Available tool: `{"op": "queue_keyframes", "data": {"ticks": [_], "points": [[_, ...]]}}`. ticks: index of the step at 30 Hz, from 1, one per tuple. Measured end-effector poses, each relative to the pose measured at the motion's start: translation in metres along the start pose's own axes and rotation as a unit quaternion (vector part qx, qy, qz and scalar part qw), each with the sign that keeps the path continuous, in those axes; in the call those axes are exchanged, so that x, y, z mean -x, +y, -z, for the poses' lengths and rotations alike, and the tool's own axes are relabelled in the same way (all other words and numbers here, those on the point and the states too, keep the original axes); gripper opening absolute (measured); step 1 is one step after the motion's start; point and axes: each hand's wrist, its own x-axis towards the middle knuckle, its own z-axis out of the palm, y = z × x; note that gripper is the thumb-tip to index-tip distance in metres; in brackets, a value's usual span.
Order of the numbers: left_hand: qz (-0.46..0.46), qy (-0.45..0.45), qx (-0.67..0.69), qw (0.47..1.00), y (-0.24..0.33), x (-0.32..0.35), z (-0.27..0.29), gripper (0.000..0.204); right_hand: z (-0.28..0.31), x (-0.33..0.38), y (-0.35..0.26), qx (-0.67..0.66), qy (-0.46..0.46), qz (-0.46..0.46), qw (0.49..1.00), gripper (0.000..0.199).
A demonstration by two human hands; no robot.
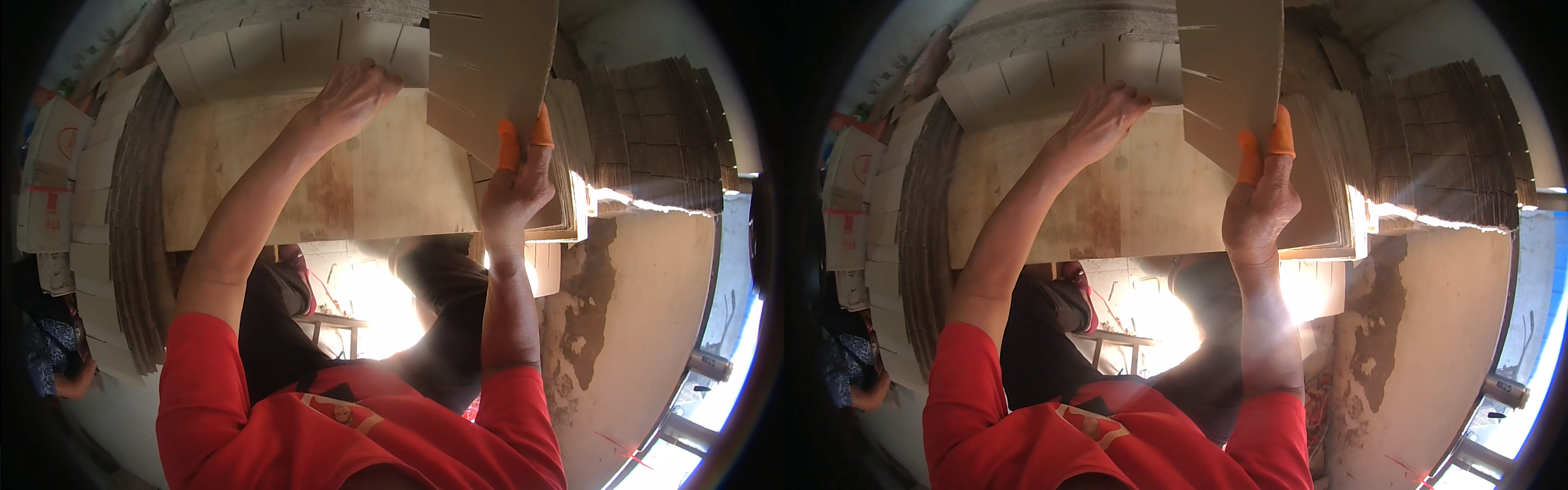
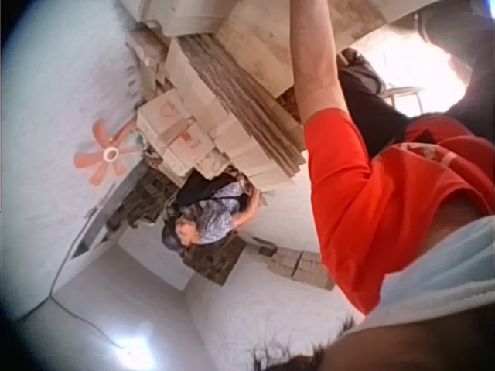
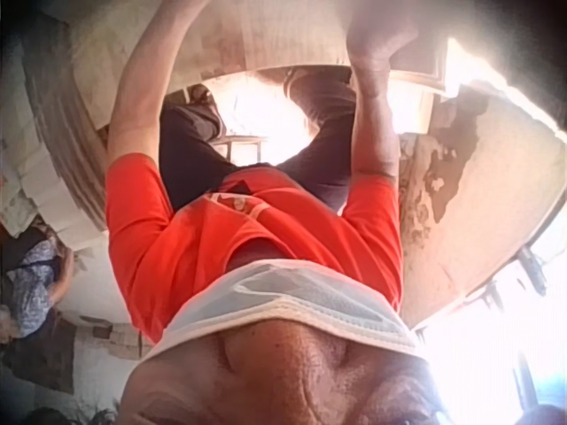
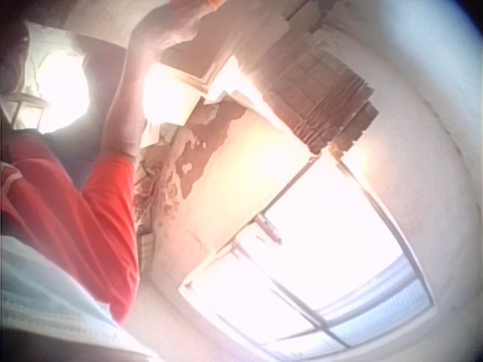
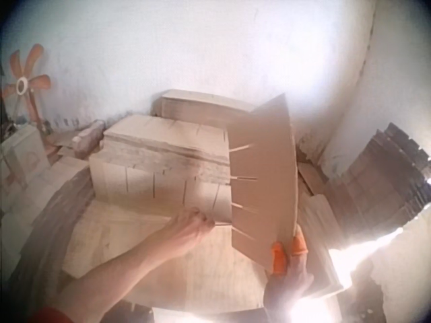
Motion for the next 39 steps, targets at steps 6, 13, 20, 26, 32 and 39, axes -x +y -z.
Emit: {"op": "queue_keyframes", "data": {"ticks": [6,13,20,26,32,39], "points": [[-0.015,0.006,0.035,0.999,0.014,0.003,0.007,0.006,0.007,-0.001,-0.001,0.021,0.004,0.023,1.0,0.05],[-0.022,0.0,0.058,0.998,0.02,0.006,0.008,0.01,0.007,0.003,0.0,-0.005,-0.009,0.007,1.0,0.046],[-0.076,0.061,0.109,0.989,0.059,0.006,0.036,0.013,-0.001,0.012,0.01,0.007,-0.04,-0.007,0.999,0.045],[-0.081,0.048,0.07,0.993,0.071,0.02,0.038,0.021,0.002,0.012,0.003,-0.015,-0.044,-0.022,0.999,0.043],[-0.062,0.071,0.094,0.991,0.072,0.019,0.04,0.024,-0.006,0.018,0.0,0.011,-0.03,0.008,0.999,0.041],[-0.026,0.073,0.086,0.993,0.069,0.028,0.04,0.028,0.003,0.01,0.006,-0.006,-0.012,-0.048,0.999,0.036]]}}
